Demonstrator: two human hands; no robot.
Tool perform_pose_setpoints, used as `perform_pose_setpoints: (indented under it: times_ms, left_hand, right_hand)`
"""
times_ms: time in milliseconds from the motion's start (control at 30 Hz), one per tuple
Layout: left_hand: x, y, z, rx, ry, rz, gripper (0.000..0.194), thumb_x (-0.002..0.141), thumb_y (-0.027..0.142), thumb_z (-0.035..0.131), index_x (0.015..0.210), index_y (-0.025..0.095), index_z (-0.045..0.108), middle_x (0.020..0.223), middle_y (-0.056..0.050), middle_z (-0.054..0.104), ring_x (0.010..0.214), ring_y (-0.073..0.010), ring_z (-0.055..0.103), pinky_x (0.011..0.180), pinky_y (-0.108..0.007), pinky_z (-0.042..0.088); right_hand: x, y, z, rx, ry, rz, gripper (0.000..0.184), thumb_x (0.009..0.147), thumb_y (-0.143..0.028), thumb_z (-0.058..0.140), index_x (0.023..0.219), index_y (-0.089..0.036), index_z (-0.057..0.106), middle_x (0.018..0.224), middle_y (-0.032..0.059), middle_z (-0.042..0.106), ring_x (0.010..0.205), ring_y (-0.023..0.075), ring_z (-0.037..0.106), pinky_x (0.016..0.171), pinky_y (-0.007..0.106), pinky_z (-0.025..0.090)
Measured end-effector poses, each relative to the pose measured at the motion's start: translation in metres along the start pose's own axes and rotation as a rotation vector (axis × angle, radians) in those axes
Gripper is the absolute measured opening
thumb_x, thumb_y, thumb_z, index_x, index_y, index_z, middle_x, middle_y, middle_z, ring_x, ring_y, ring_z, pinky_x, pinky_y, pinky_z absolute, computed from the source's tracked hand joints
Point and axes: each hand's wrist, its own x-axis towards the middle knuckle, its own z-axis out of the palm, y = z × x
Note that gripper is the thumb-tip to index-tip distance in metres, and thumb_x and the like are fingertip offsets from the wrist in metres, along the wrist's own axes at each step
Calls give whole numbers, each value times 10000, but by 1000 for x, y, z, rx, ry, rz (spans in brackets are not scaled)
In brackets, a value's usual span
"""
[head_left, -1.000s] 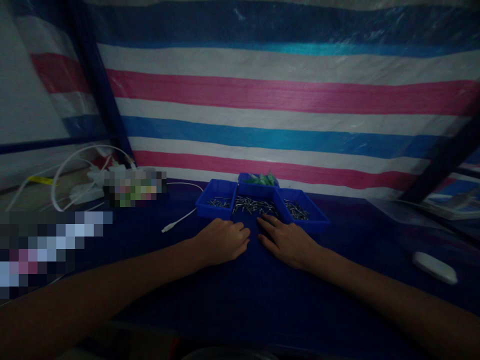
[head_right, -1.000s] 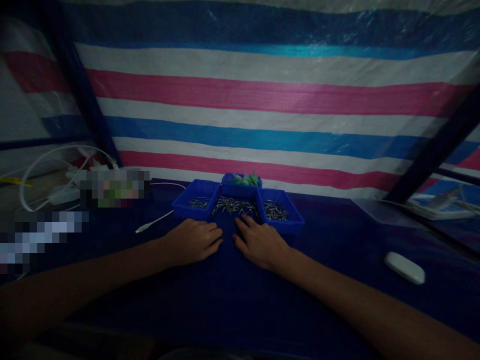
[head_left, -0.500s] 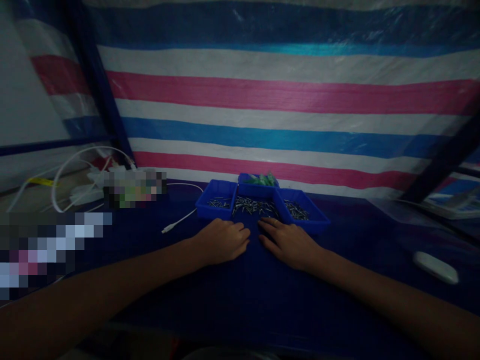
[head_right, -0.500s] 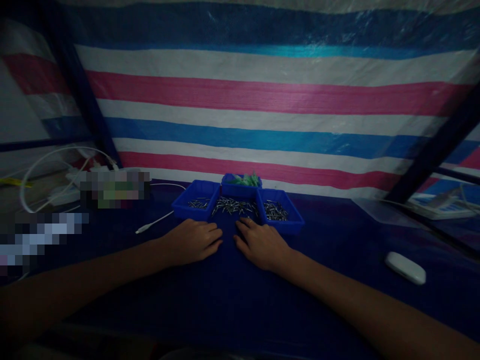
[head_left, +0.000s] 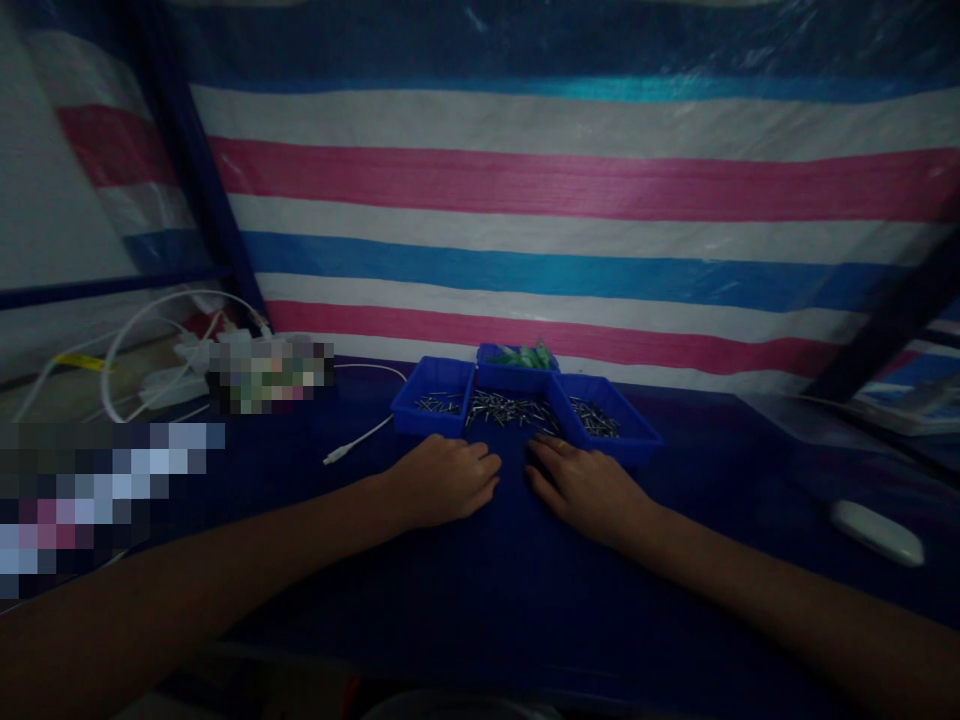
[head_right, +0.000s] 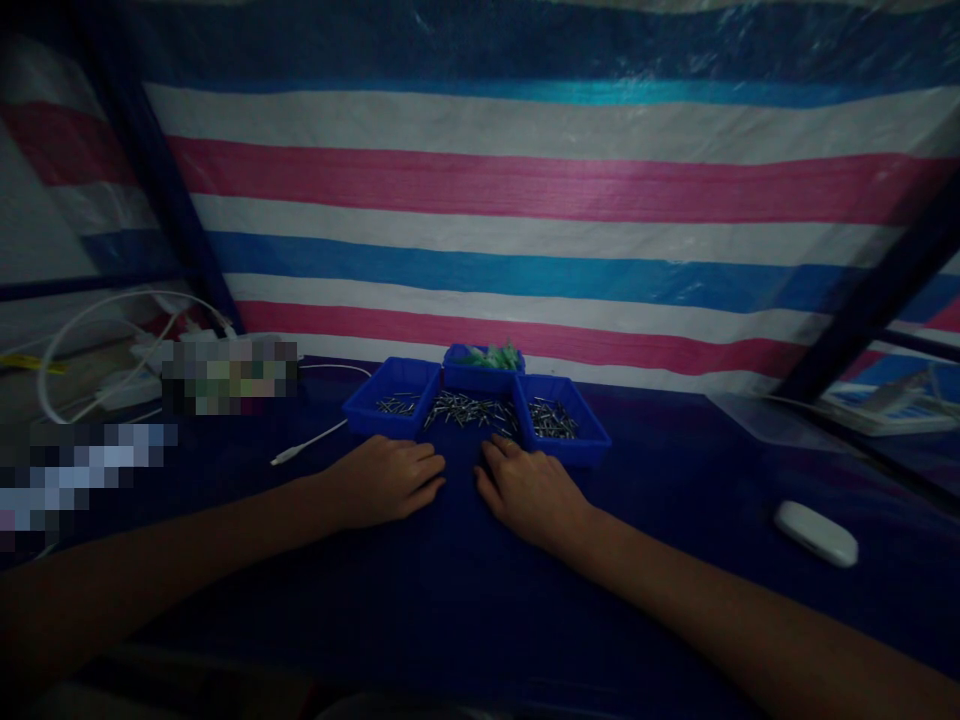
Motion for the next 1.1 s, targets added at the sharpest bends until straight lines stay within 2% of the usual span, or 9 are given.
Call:
perform_pose_setpoints:
  times_ms: [100, 333, 500, 700, 867, 967, 1100]
  left_hand:
    - [0, 0, 1, 3, 3, -3, 161, 868, 274, 429, 815, 158, 527, 753, -33, 590, 629, -169, 591, 489, -249, 404]
    - [2, 1, -2, 7, -20, -6, 154, 870, 278, 432, 817, 167, 525, 767, -27, 596, 645, -177, 595, 496, -255, 415]
    - [1, 1, -2, -2, -27, -8, 150, 869, 274, 435, 829, 161, 525, 771, -34, 595, 651, -170, 594, 511, -249, 419]
    - [1, 0, -1, -1, -19, -9, 155, 870, 276, 429, 820, 162, 522, 763, -31, 594, 636, -167, 590, 489, -245, 404]
    - [1, 1, -2, 8, -20, -12, 155, 871, 281, 431, 822, 166, 524, 769, -28, 597, 640, -169, 588, 494, -249, 410]
    - [1, 1, -2, 11, -24, -9, 160, 872, 282, 427, 817, 168, 523, 769, -25, 596, 645, -177, 593, 491, -257, 414]
    - [-2, 1, -2, 7, -25, -3, 164, 875, 278, 414, 812, 170, 521, 767, -20, 593, 649, -188, 595, 495, -271, 425]
  right_hand:
    - [0, -1, 0, -41, -1, 31, 386, 910, -338, 306, 1183, -142, 497, 1266, 142, 489, 966, 258, 599, 776, 381, 486]
    - [-2, -1, -1, -78, -20, 30, 385, 919, -350, 276, 1131, -145, 524, 1210, 135, 536, 862, 259, 634, 693, 381, 509]
    - [-3, -2, 0, -161, -10, 80, 445, 914, -388, 268, 1225, -127, 452, 1313, 180, 429, 827, 287, 641, 641, 408, 514]
    - [-4, -4, -4, -170, -44, 69, 403, 924, -368, 248, 1082, -142, 542, 1144, 145, 566, 767, 264, 645, 580, 370, 510]
    - [-6, -5, -6, -206, -18, 76, 391, 921, -361, 256, 1123, -151, 517, 1171, 143, 547, 717, 253, 646, 532, 357, 498]
    - [-7, -5, -5, -221, -29, 99, 400, 924, -371, 247, 1077, -148, 542, 1096, 147, 589, 699, 258, 645, 526, 362, 493]
    - [-6, 0, -5, -192, -23, 52, 391, 926, -359, 252, 1087, -154, 544, 1052, 125, 613, 739, 266, 643, 558, 372, 500]
